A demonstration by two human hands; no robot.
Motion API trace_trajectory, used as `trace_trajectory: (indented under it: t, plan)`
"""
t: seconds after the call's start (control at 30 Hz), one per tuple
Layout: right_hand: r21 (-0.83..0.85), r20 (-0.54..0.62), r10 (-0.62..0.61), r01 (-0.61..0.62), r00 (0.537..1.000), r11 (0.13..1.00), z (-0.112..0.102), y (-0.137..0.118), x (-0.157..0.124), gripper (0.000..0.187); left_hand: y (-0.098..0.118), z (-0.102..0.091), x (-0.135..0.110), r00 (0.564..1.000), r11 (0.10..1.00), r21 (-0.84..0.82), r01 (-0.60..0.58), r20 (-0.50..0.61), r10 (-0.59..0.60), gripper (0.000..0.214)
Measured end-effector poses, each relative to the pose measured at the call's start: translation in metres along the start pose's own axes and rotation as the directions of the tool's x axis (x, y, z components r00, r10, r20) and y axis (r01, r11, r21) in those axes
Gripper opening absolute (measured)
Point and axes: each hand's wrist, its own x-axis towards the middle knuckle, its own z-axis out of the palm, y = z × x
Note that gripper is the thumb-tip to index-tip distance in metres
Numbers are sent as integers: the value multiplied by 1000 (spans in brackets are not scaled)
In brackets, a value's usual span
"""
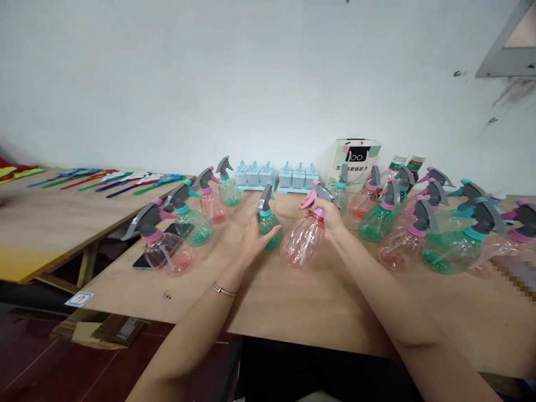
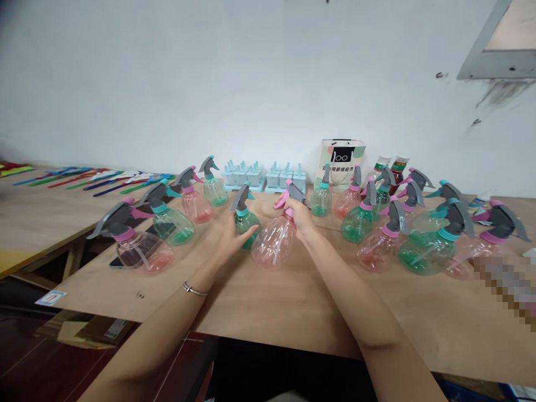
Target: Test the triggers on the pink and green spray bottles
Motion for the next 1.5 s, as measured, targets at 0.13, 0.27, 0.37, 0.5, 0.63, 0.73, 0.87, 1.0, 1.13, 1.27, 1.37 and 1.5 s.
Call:
trace_trajectory:
  t: [0.13,0.27,0.37,0.5,0.63,0.73,0.87,1.0,1.13,1.27,1.37,1.5]
  plan:
    - [8,38,32,-33,999,999,3,-5,-4,29,0,0,0,1000,1000,-5,-7,-9,7,68]
    - [39,-17,-20,21,1000,999,3,-3,-4,17,-1,1,0,1000,1000,-11,1,-15,-1,69]
    - [36,-36,-18,19,999,999,1,1,-2,10,-4,1,0,1000,1000,3,27,-4,-27,67]
    - [-176,-58,-235,221,970,959,-12,9,10,11,-5,2,0,1000,999,35,21,2,-21,69]
    - [-393,-182,-504,408,844,824,-47,18,39,28,-1,1,0,998,997,29,67,6,-67,73]
    - [-476,-250,-614,457,749,752,-78,23,60,32,2,0,0,998,998,17,69,9,-69,72]
    - [-602,-285,-712,458,642,654,-104,28,74,31,2,0,-1,998,998,11,55,3,-55,68]
    - [-653,-307,-728,421,613,630,-114,36,81,39,3,1,0,994,994,31,109,12,-110,73]
    - [-675,-254,-760,453,598,582,-116,52,88,65,4,1,1,996,996,30,85,-4,-85,74]
    - [-733,-211,-841,489,499,474,-119,60,89,86,4,1,2,998,997,28,69,-7,-69,73]
    - [-804,-166,-935,507,313,312,-114,52,77,84,2,1,2,999,998,27,51,-7,-51,75]
    - [-722,54,-952,671,302,172,-78,35,48,65,0,4,-1,999,1000,28,-5,41,4,65]
